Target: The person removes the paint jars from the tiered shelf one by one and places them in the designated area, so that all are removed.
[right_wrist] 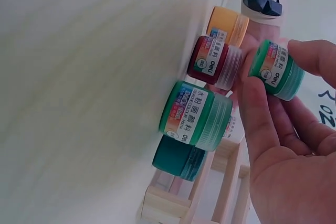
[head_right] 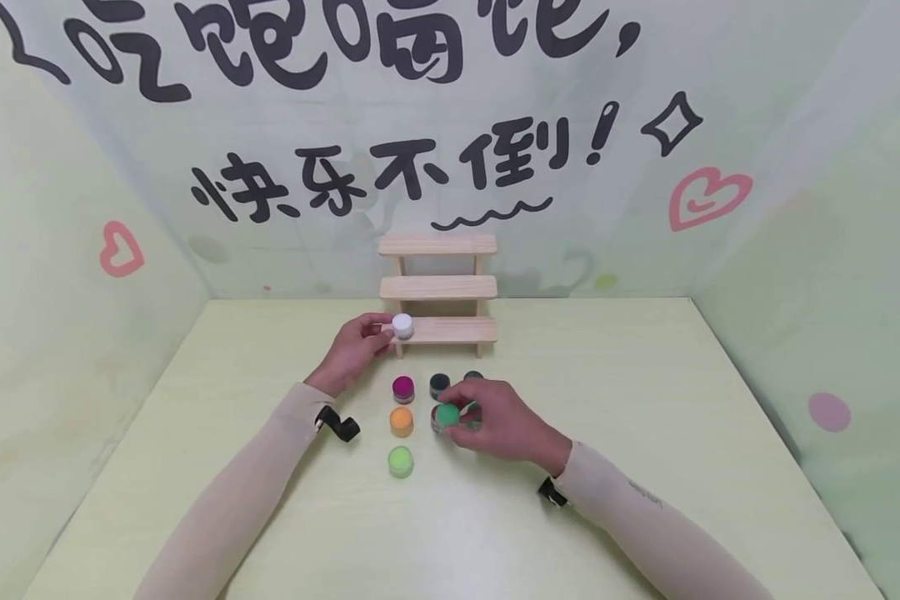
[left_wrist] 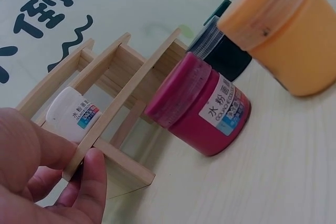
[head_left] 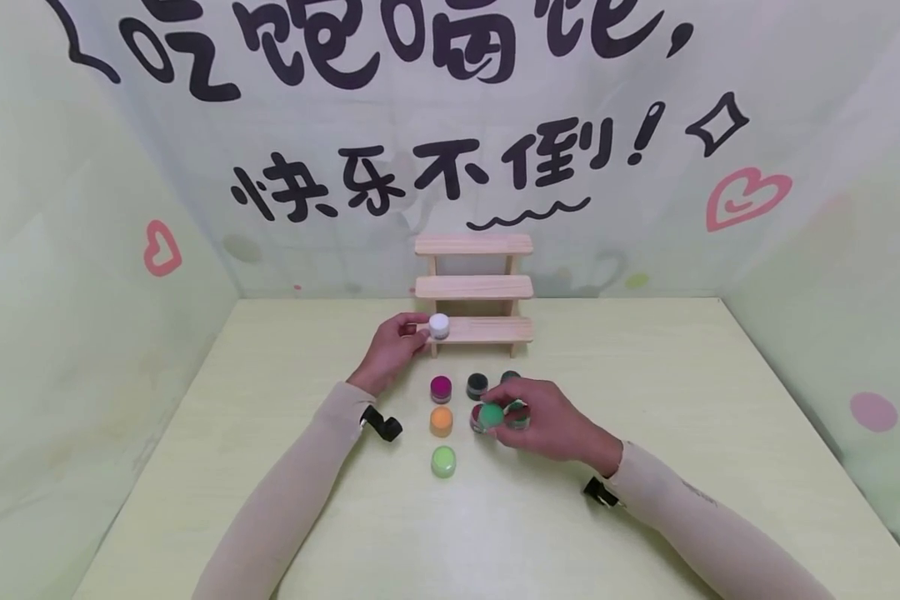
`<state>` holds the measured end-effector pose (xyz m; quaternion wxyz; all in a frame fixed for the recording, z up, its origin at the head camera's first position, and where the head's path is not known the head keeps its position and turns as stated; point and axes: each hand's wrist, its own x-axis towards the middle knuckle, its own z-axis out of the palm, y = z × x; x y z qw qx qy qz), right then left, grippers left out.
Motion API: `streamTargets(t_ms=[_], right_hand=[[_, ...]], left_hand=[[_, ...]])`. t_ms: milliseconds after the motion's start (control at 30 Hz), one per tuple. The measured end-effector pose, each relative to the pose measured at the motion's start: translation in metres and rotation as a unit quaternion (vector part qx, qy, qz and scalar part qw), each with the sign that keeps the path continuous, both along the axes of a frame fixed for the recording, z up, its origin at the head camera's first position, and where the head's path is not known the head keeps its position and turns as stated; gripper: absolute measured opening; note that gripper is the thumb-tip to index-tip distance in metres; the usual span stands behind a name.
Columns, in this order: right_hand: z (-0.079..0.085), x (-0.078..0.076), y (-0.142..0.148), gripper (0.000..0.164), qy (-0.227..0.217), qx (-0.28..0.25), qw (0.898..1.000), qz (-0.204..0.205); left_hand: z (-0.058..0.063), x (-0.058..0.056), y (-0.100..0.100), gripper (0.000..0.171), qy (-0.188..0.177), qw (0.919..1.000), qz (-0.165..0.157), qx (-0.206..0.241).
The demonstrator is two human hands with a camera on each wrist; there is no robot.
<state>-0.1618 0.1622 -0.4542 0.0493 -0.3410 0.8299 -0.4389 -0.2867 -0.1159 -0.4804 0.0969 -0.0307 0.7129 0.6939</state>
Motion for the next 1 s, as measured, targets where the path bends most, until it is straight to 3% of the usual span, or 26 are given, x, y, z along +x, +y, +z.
streamTargets(t_ms=[467,667,867,1000], right_hand=[[0.003,0.014,-0.001,0.032,-0.020,0.022,0.999,0.031],[0.004,0.017,-0.004,0.031,-0.032,0.057,0.997,0.029],[-0.002,0.017,-0.008,0.027,-0.029,0.130,0.991,0.026],[-0.004,0.018,-0.010,0.025,-0.021,0.138,0.989,0.036]], left_hand=[[-0.001,-0.001,0.000,0.034,-0.006,1.0000,-0.001,-0.003],[-0.001,-0.001,-0.002,0.034,-0.005,1.0000,-0.003,-0.004],[0.000,-0.002,-0.002,0.033,-0.005,1.0000,-0.004,-0.003],[0.000,-0.001,-0.002,0.033,-0.004,1.0000,-0.003,0.000]])
